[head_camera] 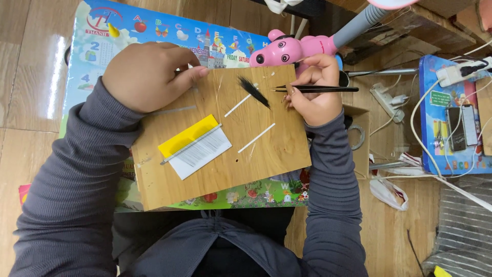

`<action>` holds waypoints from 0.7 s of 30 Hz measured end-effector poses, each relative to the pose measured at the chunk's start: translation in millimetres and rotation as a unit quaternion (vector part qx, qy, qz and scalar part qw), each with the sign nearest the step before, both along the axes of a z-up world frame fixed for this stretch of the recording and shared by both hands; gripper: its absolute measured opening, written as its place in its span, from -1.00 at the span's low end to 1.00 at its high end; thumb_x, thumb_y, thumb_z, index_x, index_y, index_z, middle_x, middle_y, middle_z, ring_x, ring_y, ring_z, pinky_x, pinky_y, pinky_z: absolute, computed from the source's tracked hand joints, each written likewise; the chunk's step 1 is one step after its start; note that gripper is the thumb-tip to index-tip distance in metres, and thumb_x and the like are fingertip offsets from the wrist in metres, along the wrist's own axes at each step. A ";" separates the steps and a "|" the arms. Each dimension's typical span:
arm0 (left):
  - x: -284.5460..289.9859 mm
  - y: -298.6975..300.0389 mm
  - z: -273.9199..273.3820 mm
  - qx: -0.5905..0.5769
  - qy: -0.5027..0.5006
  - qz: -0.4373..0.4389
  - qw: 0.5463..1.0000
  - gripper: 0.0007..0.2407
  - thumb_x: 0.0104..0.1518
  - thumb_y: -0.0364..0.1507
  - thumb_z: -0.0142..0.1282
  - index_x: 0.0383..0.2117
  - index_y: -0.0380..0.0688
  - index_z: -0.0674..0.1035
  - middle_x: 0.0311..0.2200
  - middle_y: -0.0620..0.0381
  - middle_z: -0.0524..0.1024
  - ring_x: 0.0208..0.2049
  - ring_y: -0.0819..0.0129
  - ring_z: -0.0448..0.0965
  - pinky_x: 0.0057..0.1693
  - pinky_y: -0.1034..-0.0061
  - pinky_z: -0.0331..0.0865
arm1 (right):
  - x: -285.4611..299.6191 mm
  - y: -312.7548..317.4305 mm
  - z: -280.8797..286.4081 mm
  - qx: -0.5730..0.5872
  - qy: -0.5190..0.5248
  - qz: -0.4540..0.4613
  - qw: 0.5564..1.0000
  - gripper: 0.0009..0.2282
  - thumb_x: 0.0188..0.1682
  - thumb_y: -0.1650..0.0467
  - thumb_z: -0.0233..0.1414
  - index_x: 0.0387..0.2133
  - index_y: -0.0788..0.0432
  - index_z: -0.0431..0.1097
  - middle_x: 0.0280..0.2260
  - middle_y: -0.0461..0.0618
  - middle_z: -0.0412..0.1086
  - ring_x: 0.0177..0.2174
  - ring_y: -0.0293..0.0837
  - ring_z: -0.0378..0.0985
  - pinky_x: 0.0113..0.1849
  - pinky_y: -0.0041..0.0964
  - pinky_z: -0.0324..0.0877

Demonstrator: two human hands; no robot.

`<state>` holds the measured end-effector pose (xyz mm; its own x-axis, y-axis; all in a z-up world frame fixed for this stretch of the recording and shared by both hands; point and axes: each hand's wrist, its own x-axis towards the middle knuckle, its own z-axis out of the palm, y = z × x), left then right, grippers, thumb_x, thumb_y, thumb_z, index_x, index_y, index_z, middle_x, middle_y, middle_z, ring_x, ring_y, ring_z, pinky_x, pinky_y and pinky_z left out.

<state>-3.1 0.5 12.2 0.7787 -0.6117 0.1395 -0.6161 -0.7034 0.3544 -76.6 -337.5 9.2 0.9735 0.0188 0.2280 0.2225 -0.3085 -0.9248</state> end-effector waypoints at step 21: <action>-0.5 -0.3 0.9 -0.005 0.003 0.001 1.000 -0.65 0.43 -0.09 -0.11 -0.17 -0.04 0.64 -0.32 0.07 0.64 -0.35 -0.05 0.60 -0.38 0.05 0.39 | -56.4 8.2 -7.1 0.057 -0.036 -0.010 0.998 -0.64 -0.10 0.69 0.05 -0.17 0.11 0.12 -0.47 -0.03 0.25 -0.56 -0.20 0.43 -0.43 -0.34 0.50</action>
<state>-3.6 0.2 13.1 0.7806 -0.6088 0.1415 -0.6127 -0.7007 0.3656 -133.0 -329.3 2.2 0.9542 -0.0302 0.2977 0.2854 -0.2063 -0.9359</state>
